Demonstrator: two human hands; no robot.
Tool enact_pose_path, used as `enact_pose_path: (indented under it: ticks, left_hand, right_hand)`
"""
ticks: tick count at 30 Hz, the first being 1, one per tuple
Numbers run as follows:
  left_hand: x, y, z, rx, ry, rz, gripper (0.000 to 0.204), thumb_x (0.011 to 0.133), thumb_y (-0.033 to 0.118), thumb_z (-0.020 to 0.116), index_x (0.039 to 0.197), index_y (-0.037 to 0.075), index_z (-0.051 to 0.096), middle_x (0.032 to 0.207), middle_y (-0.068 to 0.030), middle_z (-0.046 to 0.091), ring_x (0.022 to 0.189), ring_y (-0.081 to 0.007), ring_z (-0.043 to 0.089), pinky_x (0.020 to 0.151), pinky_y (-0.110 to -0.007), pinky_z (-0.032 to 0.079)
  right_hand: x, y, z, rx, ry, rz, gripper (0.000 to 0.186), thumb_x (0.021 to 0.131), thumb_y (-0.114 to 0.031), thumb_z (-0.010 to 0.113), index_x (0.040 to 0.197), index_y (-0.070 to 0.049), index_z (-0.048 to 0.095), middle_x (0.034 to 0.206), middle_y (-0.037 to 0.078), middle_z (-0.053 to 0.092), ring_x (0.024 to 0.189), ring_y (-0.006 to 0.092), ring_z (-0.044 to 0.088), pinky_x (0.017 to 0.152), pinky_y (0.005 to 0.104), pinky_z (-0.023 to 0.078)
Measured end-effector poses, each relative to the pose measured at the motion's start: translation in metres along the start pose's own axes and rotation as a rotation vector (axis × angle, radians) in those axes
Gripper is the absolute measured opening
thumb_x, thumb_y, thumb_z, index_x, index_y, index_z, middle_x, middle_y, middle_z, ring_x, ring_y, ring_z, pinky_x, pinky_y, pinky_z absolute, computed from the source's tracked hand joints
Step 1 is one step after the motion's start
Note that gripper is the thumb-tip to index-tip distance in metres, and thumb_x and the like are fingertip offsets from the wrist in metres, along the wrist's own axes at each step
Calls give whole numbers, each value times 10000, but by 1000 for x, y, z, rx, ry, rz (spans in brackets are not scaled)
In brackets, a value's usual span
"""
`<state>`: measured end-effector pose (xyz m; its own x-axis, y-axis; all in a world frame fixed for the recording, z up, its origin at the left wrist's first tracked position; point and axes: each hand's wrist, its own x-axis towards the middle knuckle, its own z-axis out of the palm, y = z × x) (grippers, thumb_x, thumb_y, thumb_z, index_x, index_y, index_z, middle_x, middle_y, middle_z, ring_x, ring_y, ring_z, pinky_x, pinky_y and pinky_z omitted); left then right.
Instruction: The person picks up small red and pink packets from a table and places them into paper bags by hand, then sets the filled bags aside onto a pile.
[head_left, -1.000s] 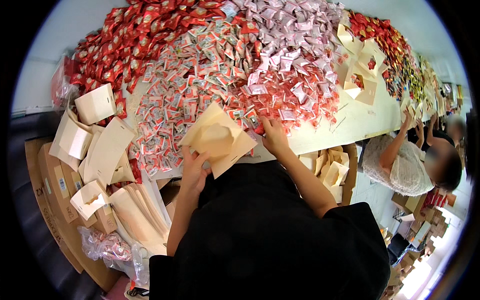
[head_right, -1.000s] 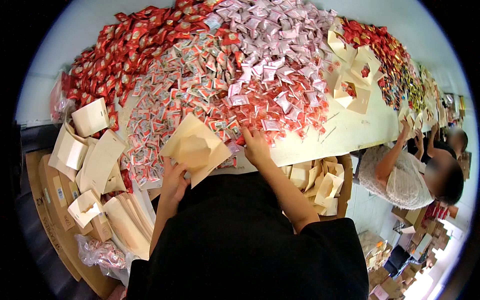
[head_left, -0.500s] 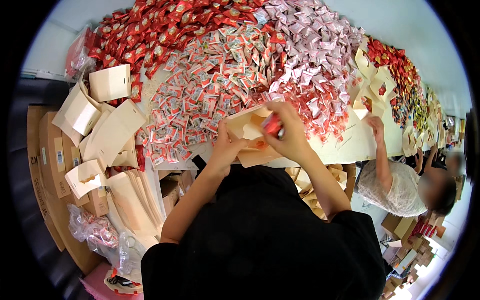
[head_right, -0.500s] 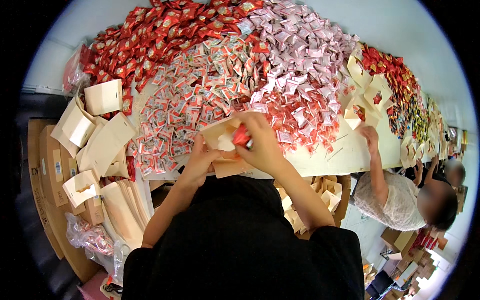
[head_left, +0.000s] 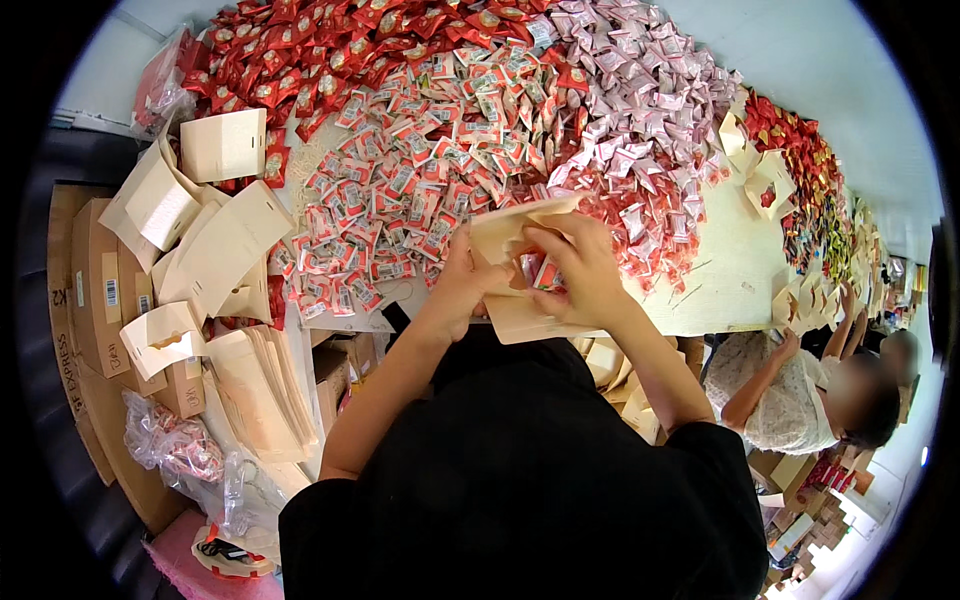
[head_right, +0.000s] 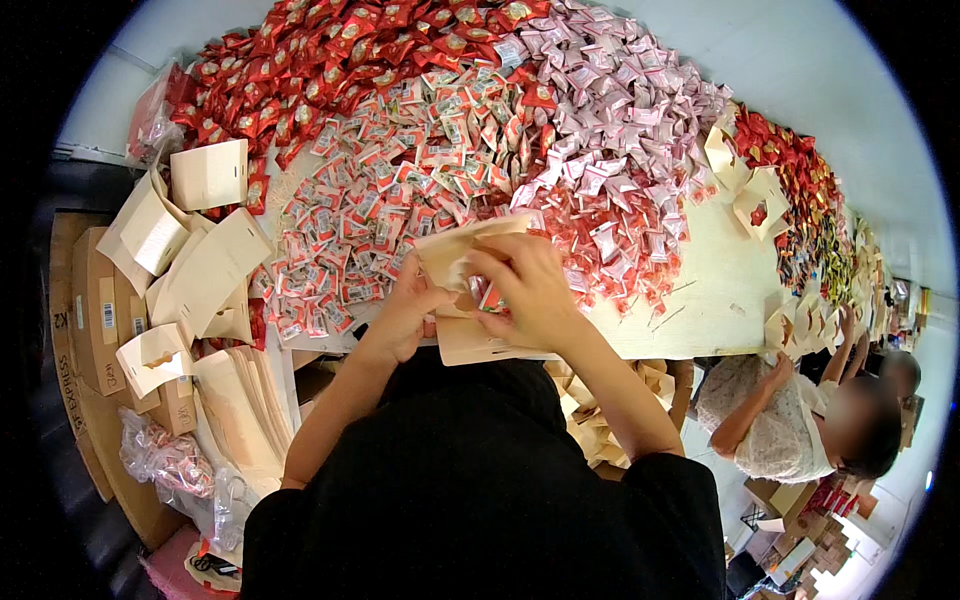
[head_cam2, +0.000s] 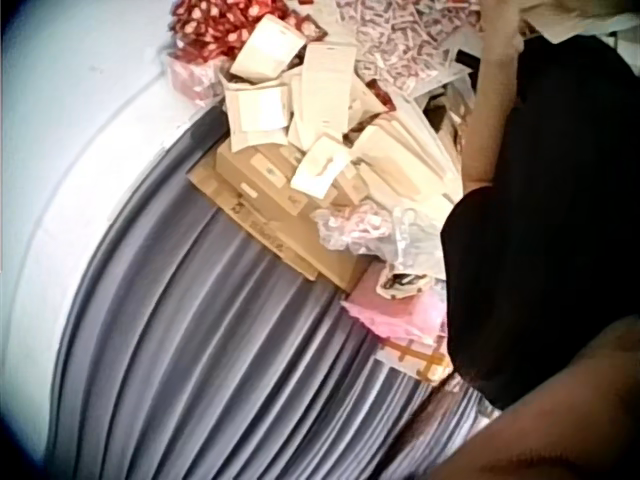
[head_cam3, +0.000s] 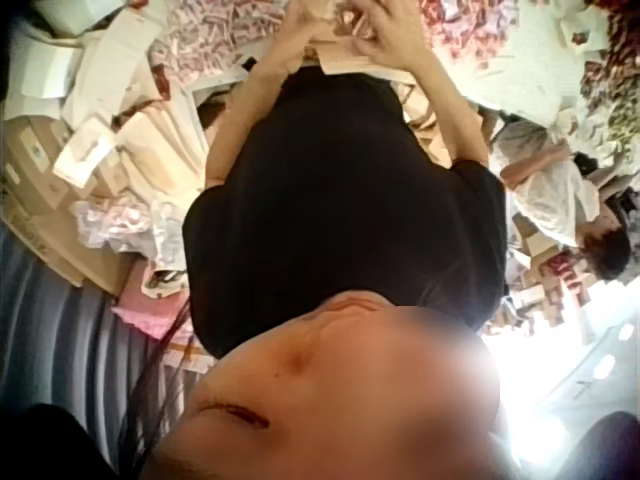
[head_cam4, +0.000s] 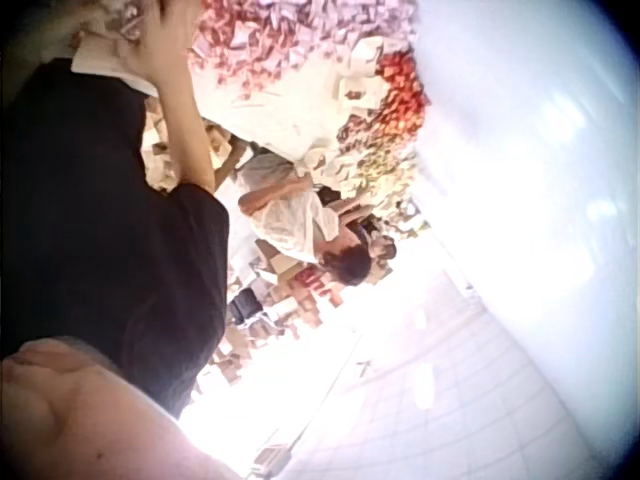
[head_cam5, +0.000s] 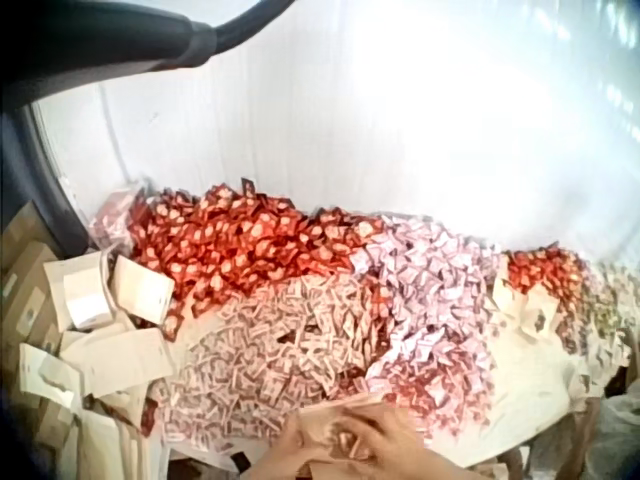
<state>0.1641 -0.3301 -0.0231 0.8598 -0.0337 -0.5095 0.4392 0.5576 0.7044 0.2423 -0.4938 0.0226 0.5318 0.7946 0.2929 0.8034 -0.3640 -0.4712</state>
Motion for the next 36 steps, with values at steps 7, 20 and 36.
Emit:
enact_pose_path:
  ticks: [7, 20, 36]
  left_hand:
    - [-4, 17, 10, -63, -5, -93, 538, 742, 5, 515, 1211, 146, 293, 1129, -60, 479, 970, -183, 558, 678, -353, 547]
    - [-6, 17, 16, -18, -35, -62, 603, 739, -38, 485, 1268, 132, 251, 1129, -37, 461, 988, -142, 531, 719, -294, 518]
    - [-1, 2, 6, -54, -137, -3, 524, 762, -23, 520, 1213, 117, 293, 1107, -76, 467, 987, -162, 524, 727, -304, 523]
  right_hand:
    - [-35, 15, 10, -62, 89, 98, 459, 639, -274, 732, 1011, -66, 562, 829, 71, 564, 640, 204, 569, 495, 290, 455]
    - [-3, 10, -15, -111, -206, -21, 188, 709, -40, 569, 895, -46, 598, 800, 64, 563, 782, 235, 532, 695, 341, 439]
    - [-10, 1, -1, -32, -254, -151, 157, 685, -152, 632, 826, -85, 624, 1071, 1, 563, 1047, 162, 503, 887, 386, 347]
